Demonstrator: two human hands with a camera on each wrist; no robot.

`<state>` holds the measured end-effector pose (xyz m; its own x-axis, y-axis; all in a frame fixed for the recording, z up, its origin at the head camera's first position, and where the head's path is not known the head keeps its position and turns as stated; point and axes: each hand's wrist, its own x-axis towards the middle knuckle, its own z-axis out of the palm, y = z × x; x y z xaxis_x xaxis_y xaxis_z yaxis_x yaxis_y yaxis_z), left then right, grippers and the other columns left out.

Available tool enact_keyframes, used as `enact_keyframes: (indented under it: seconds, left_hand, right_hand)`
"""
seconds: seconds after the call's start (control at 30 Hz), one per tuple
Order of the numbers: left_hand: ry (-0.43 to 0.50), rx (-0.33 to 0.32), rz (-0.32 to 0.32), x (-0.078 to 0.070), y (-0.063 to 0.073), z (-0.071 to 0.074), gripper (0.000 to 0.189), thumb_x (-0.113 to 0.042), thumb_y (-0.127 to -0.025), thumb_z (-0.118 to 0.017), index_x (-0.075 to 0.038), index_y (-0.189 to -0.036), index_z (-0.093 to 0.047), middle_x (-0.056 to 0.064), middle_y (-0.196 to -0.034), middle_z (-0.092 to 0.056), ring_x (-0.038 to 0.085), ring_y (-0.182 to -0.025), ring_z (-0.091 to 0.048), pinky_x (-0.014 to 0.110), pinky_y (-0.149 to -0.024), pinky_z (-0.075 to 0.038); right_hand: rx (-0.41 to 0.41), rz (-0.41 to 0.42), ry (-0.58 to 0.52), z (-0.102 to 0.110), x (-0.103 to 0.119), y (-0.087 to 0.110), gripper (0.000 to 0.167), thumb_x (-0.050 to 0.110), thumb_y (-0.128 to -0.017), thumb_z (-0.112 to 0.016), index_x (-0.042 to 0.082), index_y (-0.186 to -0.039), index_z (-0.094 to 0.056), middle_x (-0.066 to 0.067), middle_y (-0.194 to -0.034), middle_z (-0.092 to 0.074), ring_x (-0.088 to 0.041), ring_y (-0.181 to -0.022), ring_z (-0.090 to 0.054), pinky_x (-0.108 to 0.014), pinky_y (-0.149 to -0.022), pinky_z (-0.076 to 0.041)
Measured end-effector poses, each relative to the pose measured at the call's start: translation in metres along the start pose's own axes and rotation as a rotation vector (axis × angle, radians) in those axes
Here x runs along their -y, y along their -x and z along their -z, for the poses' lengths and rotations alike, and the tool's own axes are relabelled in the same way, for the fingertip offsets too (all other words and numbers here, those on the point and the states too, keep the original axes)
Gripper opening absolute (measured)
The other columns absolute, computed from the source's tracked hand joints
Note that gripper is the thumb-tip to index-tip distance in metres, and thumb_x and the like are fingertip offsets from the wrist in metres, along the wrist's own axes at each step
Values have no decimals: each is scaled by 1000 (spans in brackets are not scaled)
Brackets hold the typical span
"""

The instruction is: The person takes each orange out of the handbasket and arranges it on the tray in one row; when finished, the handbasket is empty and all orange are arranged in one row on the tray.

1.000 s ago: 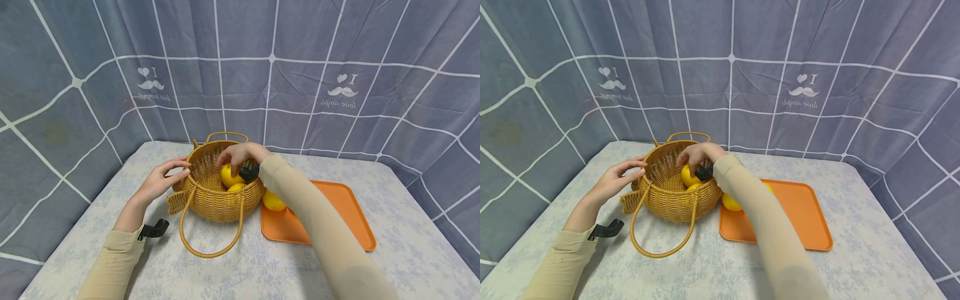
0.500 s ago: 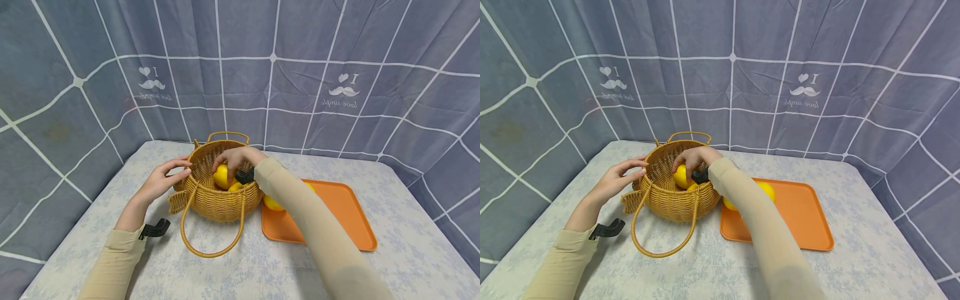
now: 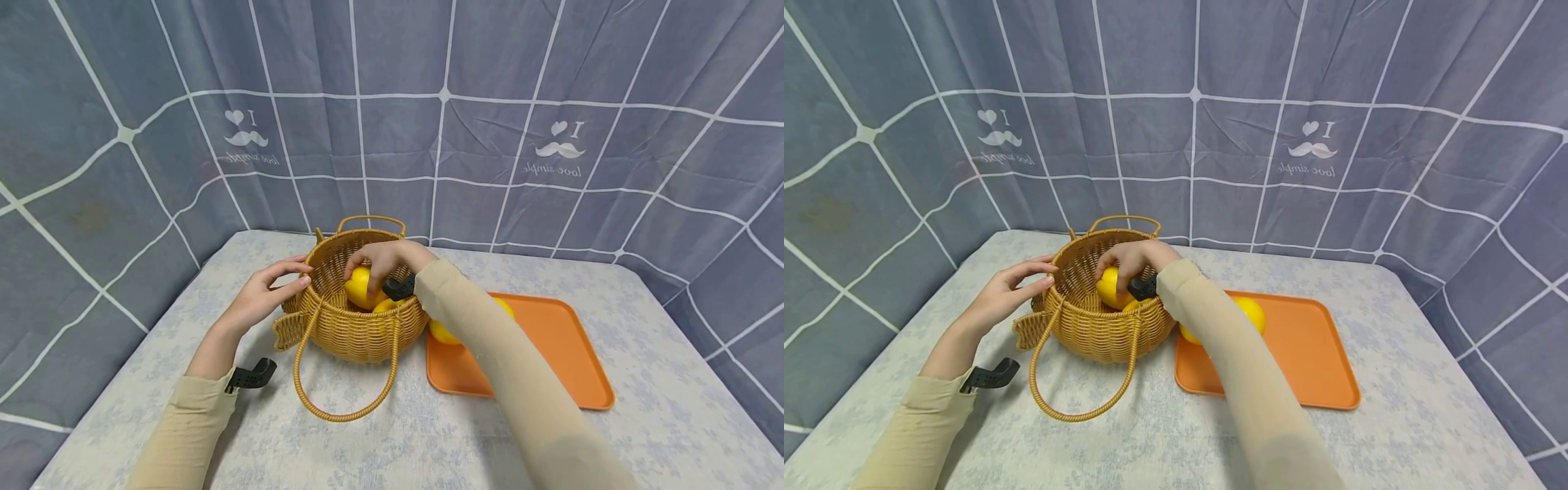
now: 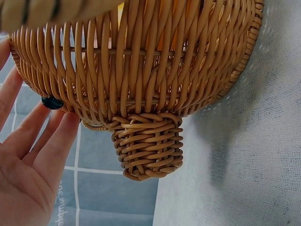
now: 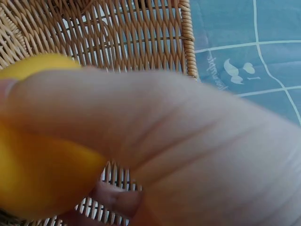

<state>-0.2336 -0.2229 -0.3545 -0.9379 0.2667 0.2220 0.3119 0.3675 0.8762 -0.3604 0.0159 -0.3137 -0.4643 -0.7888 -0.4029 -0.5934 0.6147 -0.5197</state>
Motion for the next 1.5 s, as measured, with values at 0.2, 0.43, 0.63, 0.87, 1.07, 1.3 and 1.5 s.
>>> enact_keyframes:
  seconds: [0.2, 0.43, 0.63, 0.87, 1.07, 1.3, 1.5]
  left_hand:
    - [-10, -1, 4, 1, 1, 0, 37, -30, -94, -59, -7, -123, -58, 5, -148, -35, 29, -135, -29, 52, -97, -38]
    - [-6, 0, 5, 1, 1, 0, 39, -31, -94, -59, -5, -124, -58, 5, -147, -35, 28, -135, -29, 52, -97, -38]
    - [6, -3, -4, -1, 0, 0, 35, -28, -94, -59, -7, -123, -59, 5, -147, -36, 28, -136, -28, 53, -97, -37]
    - [5, 6, -10, 0, 0, -1, 36, -26, -95, -59, -6, -124, -57, 6, -148, -34, 29, -136, -27, 53, -97, -36]
    - [-3, 2, -13, 1, 0, -1, 38, -28, -95, -58, -4, -124, -57, 5, -148, -34, 29, -136, -27, 52, -97, -37]
    - [-25, -8, -18, 4, 0, -1, 41, -30, -95, -58, -2, -125, -56, 6, -148, -35, 29, -136, -27, 52, -95, -38]
    - [-39, -4, -13, 4, 0, 0, 41, -32, -95, -57, -4, -125, -56, 5, -148, -35, 28, -136, -28, 49, -93, -39]
  right_hand:
    - [-58, 76, -39, 4, 4, 1, 53, 12, -71, -81, 17, -120, -60, 0, -118, -54, -17, -100, -50, -26, -82, -45]
    - [-95, 135, -131, 16, 15, 10, 54, 10, -73, -78, 16, -123, -59, 0, -126, -50, -19, -105, -49, -29, -85, -46]
    - [-121, 249, -269, 25, 18, 31, 54, 5, -75, -76, 9, -125, -55, -5, -128, -48, -26, -105, -55, -34, -87, -48]
    - [-219, 347, -373, 31, 7, 70, 57, 7, -76, -77, 8, -127, -53, -5, -133, -46, -27, -108, -55, -39, -88, -47]
    - [-306, 432, -469, 33, -14, 108, 57, 2, -76, -77, 4, -127, -52, -12, -130, -49, -31, -108, -54, -43, -89, -46]
    - [-403, 431, -524, 26, -45, 154, 52, 0, -81, -71, 8, -128, -51, -15, -131, -46, -33, -104, -53, -41, -82, -50]
    - [-474, 420, -570, 11, -74, 190, 50, -4, -83, -66, 11, -129, -51, -12, -130, -47, -30, -102, -55, -38, -81, -51]
